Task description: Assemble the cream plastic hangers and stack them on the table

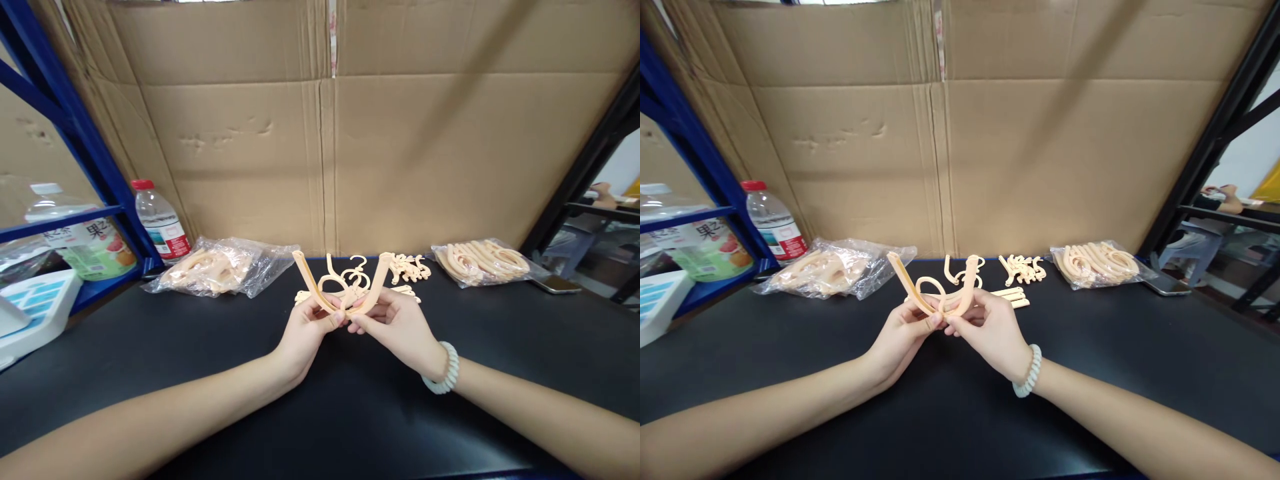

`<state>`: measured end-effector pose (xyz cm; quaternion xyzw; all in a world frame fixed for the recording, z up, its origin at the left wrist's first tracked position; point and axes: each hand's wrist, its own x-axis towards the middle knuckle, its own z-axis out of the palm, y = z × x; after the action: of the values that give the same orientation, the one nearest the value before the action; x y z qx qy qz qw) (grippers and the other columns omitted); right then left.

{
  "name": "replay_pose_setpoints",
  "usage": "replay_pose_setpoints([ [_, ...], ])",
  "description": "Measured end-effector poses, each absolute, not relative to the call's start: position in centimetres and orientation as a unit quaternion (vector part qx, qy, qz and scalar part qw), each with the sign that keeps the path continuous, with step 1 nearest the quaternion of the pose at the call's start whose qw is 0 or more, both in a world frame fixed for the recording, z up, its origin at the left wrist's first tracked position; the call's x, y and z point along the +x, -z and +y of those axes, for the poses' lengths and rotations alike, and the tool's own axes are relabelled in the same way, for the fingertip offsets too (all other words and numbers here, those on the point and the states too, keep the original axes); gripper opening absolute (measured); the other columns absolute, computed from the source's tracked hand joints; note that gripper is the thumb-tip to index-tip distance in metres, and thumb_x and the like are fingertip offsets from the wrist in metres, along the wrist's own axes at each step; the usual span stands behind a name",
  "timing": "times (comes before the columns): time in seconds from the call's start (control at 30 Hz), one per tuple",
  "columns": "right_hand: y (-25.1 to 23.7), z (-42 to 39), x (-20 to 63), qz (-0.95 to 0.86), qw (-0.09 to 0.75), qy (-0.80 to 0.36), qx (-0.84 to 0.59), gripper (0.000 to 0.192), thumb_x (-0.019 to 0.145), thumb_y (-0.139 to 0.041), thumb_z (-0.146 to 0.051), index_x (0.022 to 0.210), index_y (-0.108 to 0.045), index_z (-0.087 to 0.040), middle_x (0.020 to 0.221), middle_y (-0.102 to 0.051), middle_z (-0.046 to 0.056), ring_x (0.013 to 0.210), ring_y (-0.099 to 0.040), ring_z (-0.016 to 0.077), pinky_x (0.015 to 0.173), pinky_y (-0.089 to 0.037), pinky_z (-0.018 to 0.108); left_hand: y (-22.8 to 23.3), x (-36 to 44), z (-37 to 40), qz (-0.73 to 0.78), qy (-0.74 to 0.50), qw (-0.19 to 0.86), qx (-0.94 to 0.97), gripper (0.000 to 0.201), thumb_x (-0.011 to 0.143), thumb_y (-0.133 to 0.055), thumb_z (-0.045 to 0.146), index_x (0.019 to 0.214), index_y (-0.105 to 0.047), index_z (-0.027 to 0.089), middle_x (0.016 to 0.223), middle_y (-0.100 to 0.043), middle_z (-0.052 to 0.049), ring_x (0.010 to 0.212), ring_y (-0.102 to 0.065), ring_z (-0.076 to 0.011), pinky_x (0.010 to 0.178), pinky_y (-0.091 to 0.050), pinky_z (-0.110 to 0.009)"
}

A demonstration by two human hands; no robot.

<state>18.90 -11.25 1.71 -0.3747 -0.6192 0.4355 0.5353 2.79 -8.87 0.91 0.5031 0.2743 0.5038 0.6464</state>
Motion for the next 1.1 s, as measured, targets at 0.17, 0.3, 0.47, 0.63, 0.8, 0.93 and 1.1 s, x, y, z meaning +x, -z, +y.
replay_pose_setpoints([
  [0.17, -2.1, -10.6, 19.3, -0.593, 0.537, -0.472, -0.371, 0.033, 0.07, -0.078, -0.035, 0.089, -0.059, -0.017, 0.079, -0.068, 0.003, 0.062, -0.069, 0.0162, 0.055, -0.06, 0.028, -1.5, 2.6, -9.0, 0.296, -0.495, 0.648, 0.497, 0.024, 0.068, -0.081, 0.025, 0.082, -0.064, 0.014, 0.079, -0.064, -0.002, 0.071, -0.058, -0.0127, 0.074, -0.048, -0.029],
  [0.3, -2.9, -8.9, 21.7, -0.531, 0.578, -0.496, -0.371, 0.034, 0.066, -0.081, -0.033, 0.084, -0.058, -0.017, 0.071, -0.062, -0.002, 0.061, -0.064, 0.0111, 0.052, -0.055, 0.021, -2.6, 1.6, -7.6, 0.315, -0.532, 0.634, 0.465, 0.025, 0.066, -0.082, 0.02, 0.078, -0.061, 0.014, 0.069, -0.062, 0.001, 0.063, -0.058, -0.0086, 0.064, -0.049, -0.02],
  [0.47, -4.0, -6.6, 26.2, -0.578, 0.519, -0.49, -0.395, 0.03, 0.065, -0.082, -0.034, 0.077, -0.06, -0.017, 0.07, -0.064, -0.001, 0.068, -0.065, 0.012, 0.055, -0.053, 0.02, -4.3, -0.6, -4.2, 0.331, -0.516, 0.652, 0.447, 0.019, 0.068, -0.077, 0.007, 0.076, -0.061, 0.013, 0.07, -0.064, 0.0, 0.063, -0.063, -0.0072, 0.063, -0.054, -0.014],
  [0.63, -5.1, -6.0, 28.7, -0.732, 0.391, -0.355, -0.43, 0.029, 0.068, -0.078, -0.038, 0.078, -0.065, -0.015, 0.072, -0.065, 0.002, 0.061, -0.06, 0.0125, 0.052, -0.051, 0.025, -5.6, -2.5, -2.0, 0.337, -0.494, 0.649, 0.471, 0.024, 0.063, -0.078, 0.0, 0.081, -0.065, 0.01, 0.078, -0.07, -0.005, 0.067, -0.068, -0.011, 0.065, -0.057, -0.015],
  [0.8, -6.1, -6.2, 29.9, -0.816, 0.292, -0.232, -0.442, 0.024, 0.072, -0.073, -0.039, 0.073, -0.066, -0.016, 0.072, -0.066, 0.003, 0.066, -0.061, 0.0155, 0.056, -0.047, 0.026, -5.9, -3.3, -1.4, 0.334, -0.464, 0.592, 0.569, 0.024, 0.06, -0.082, 0.009, 0.075, -0.064, 0.012, 0.076, -0.07, -0.003, 0.066, -0.067, -0.0116, 0.065, -0.055, -0.018],
  [0.93, -6.0, -6.1, 30.6, -0.834, 0.268, -0.17, -0.452, 0.016, 0.074, -0.068, -0.033, 0.071, -0.066, -0.018, 0.077, -0.066, 0.003, 0.069, -0.06, 0.0162, 0.058, -0.046, 0.027, -5.7, -3.9, -1.2, 0.344, -0.375, 0.428, 0.747, 0.021, 0.062, -0.083, 0.022, 0.07, -0.065, 0.013, 0.07, -0.069, -0.004, 0.064, -0.064, -0.0144, 0.059, -0.048, -0.022],
  [1.1, -5.6, -5.8, 30.9, -0.867, 0.242, -0.142, -0.411, 0.01, 0.071, -0.069, -0.025, 0.067, -0.064, -0.018, 0.092, -0.059, 0.006, 0.082, -0.059, 0.0184, 0.074, -0.048, 0.032, -5.2, -4.3, -1.0, 0.287, -0.273, 0.209, 0.894, 0.017, 0.073, -0.075, 0.032, 0.072, -0.066, 0.017, 0.069, -0.065, -0.002, 0.064, -0.058, -0.0141, 0.06, -0.041, -0.022],
])
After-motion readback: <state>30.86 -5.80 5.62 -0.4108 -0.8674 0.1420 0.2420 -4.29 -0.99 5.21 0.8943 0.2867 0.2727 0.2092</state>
